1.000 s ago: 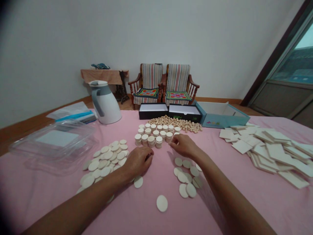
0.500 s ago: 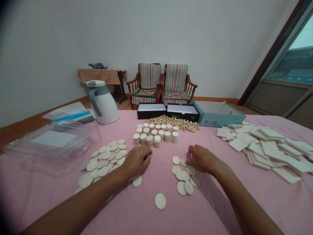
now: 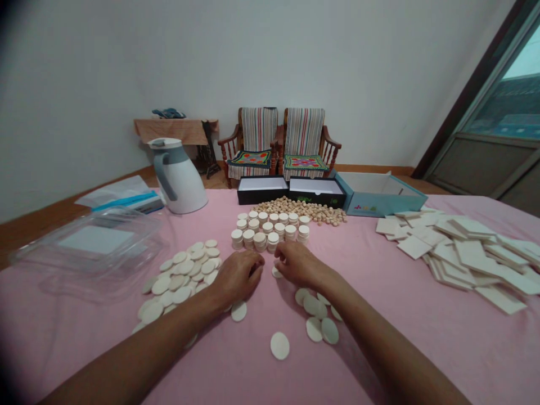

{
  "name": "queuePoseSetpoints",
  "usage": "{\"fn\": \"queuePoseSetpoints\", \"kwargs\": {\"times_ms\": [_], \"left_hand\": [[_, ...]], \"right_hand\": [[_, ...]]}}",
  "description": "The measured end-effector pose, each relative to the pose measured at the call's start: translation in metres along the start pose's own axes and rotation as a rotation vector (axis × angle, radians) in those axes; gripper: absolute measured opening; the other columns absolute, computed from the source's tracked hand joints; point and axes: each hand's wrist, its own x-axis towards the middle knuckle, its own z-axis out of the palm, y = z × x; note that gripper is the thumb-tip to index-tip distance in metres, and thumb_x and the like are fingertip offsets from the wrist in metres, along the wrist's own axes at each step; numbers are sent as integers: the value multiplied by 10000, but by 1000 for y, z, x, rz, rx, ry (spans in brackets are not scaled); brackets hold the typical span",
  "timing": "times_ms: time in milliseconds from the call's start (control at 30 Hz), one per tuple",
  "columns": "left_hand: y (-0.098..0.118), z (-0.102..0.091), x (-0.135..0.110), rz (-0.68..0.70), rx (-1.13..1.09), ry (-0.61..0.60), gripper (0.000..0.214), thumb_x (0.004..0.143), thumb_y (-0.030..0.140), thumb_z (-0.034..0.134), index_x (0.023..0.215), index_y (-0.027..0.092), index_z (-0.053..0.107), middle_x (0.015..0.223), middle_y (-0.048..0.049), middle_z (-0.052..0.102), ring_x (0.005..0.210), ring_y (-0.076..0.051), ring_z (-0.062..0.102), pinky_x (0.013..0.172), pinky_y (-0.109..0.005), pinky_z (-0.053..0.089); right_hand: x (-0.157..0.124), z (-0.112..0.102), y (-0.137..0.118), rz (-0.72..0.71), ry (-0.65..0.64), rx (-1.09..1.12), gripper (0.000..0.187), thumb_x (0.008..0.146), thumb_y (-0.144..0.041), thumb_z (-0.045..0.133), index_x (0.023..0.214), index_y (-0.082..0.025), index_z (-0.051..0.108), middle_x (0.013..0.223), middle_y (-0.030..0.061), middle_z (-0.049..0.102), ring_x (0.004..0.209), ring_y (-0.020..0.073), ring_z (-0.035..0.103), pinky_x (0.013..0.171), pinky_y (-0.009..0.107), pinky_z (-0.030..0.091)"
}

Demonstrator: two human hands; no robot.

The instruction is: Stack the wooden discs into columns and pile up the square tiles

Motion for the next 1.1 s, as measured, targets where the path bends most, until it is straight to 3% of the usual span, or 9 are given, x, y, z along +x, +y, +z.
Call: {"fn": "queuePoseSetpoints", "kwargs": {"times_ms": [100,233,400,667,933,1100], "left_hand": [[0,-1,0,7,-9,-11,167,824,157,483,812,170,649,811,-56,674,771,-197,610,691,-301,426],[-1,-1,0,15,-22,-6,164,829,154,479,811,169,641,812,-53,673,775,-191,610,697,-293,427],[-2,0,0,9,-20,-16,161,833,160,481,825,170,641,826,-56,673,786,-186,606,714,-291,425],[-1,-1,1,-3,-13,-24,151,824,155,490,833,163,641,839,-62,676,784,-191,609,713,-294,432],[-1,-1,1,-3,-18,-26,143,824,159,496,837,164,639,851,-63,675,797,-192,609,722,-295,430],[0,-2,1,-9,-27,-26,146,823,156,498,850,164,641,856,-62,677,805,-192,606,725,-294,425]], "right_hand": [[0,-1,5,21,48,-66,148,756,-193,581,898,-153,595,869,68,640,751,160,553,637,248,366],[-4,11,10,42,-21,-97,246,719,-283,632,931,-169,577,920,73,617,779,177,541,640,262,346],[-4,26,11,35,24,-128,183,719,-236,587,881,-162,548,903,76,582,766,169,516,640,265,326],[5,19,31,-6,278,-57,236,733,-119,516,966,-151,535,972,87,541,852,173,488,736,256,374],[10,25,33,-49,277,-48,316,696,-40,474,978,-155,562,1030,97,553,946,185,497,815,269,387],[3,10,37,-4,243,-59,197,741,-86,474,897,-159,569,914,77,591,823,171,531,713,259,391]]}}
